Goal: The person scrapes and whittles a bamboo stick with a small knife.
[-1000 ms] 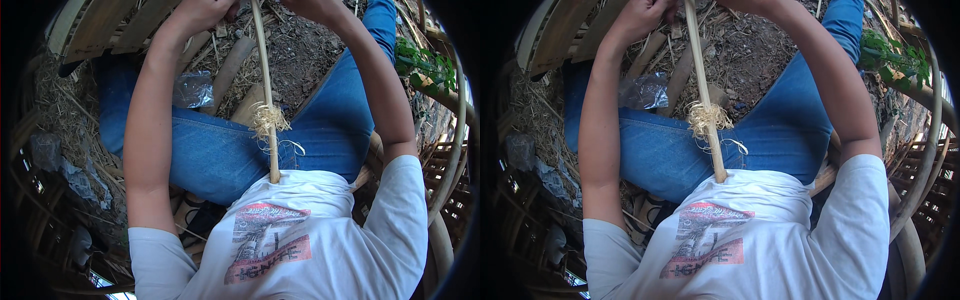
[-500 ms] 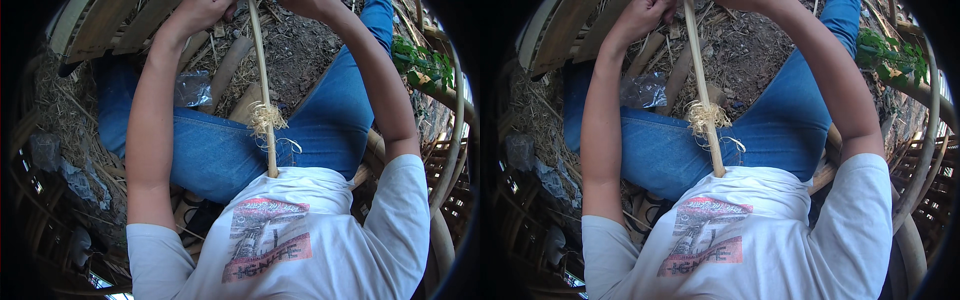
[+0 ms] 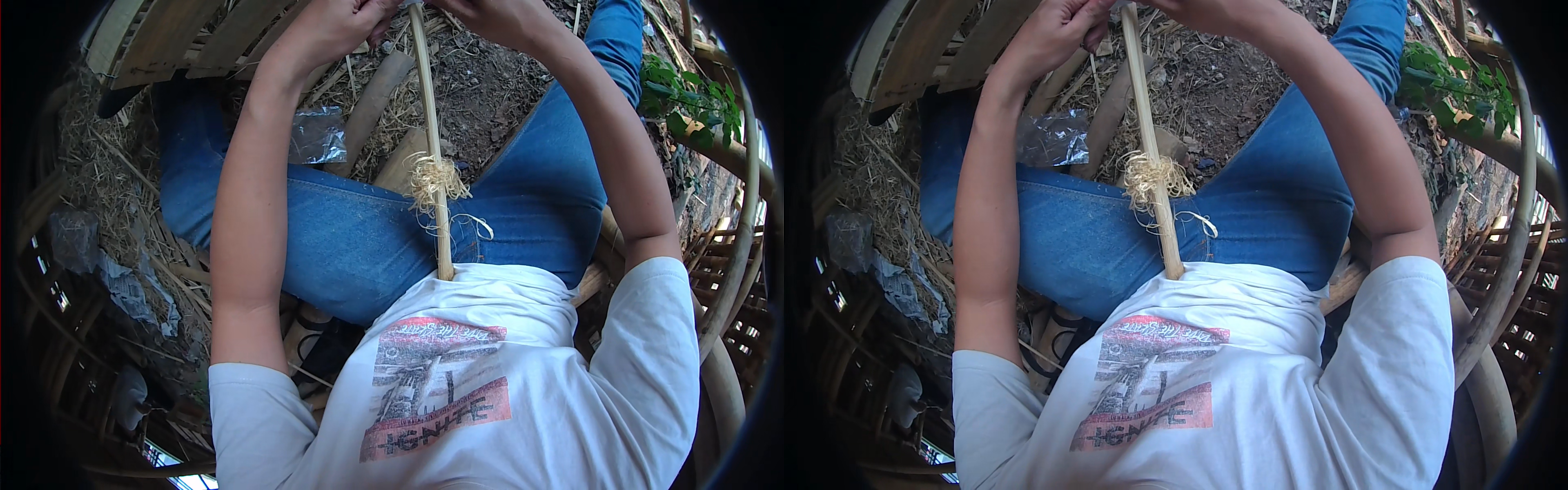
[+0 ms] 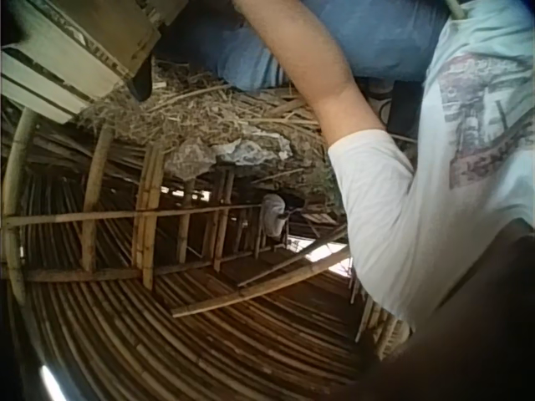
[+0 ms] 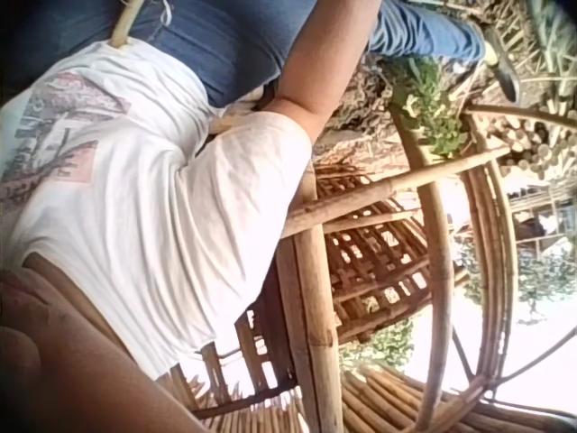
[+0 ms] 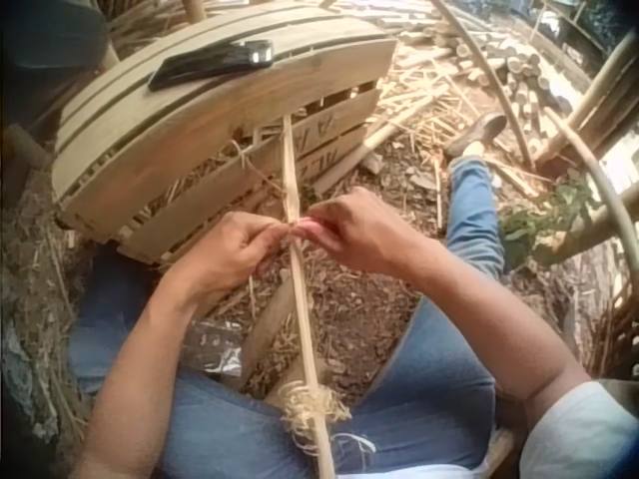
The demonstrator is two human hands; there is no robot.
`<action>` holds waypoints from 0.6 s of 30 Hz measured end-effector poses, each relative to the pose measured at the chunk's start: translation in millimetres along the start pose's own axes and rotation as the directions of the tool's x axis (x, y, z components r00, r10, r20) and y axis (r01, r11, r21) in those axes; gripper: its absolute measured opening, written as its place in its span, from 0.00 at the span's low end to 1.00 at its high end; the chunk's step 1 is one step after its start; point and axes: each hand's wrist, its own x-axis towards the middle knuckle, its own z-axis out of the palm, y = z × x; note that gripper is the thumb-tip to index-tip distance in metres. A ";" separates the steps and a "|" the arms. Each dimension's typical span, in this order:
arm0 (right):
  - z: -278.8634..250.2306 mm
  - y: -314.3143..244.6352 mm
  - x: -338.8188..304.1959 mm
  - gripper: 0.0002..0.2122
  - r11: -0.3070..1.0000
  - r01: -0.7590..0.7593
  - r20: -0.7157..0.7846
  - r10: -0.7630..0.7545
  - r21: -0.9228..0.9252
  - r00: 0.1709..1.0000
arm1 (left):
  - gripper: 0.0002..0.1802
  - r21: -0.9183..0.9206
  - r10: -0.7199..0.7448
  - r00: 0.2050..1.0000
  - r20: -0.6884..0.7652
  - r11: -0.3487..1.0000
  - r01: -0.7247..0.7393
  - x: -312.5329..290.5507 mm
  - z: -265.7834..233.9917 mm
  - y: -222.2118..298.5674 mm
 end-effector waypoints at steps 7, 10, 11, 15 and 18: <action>4.3 -11.7 -11.6 0.14 0.993 -0.085 0.095 0.092 -0.076 0.991 | 0.19 0.037 0.060 0.998 0.006 0.998 -0.060 -11.3 7.2 -4.7; 4.5 -15.9 -20.4 0.14 0.999 -0.039 0.042 0.038 0.010 0.998 | 0.20 0.067 0.085 0.996 0.010 0.994 -0.086 -16.4 10.3 -9.3; 4.5 -19.4 -21.9 0.14 0.996 -0.082 0.092 0.079 0.031 0.993 | 0.20 0.106 0.145 0.989 0.022 0.984 -0.146 -18.7 10.8 -12.8; 4.5 -23.2 -26.3 0.13 0.997 -0.072 0.088 0.071 0.007 0.994 | 0.21 0.110 0.020 1.000 0.016 0.994 -0.022 -24.6 14.4 -2.8; 9.0 -23.9 -32.9 0.13 0.992 -0.091 0.088 0.083 0.092 0.993 | 0.18 0.084 0.126 0.988 0.088 0.988 -0.133 -29.4 17.1 -19.2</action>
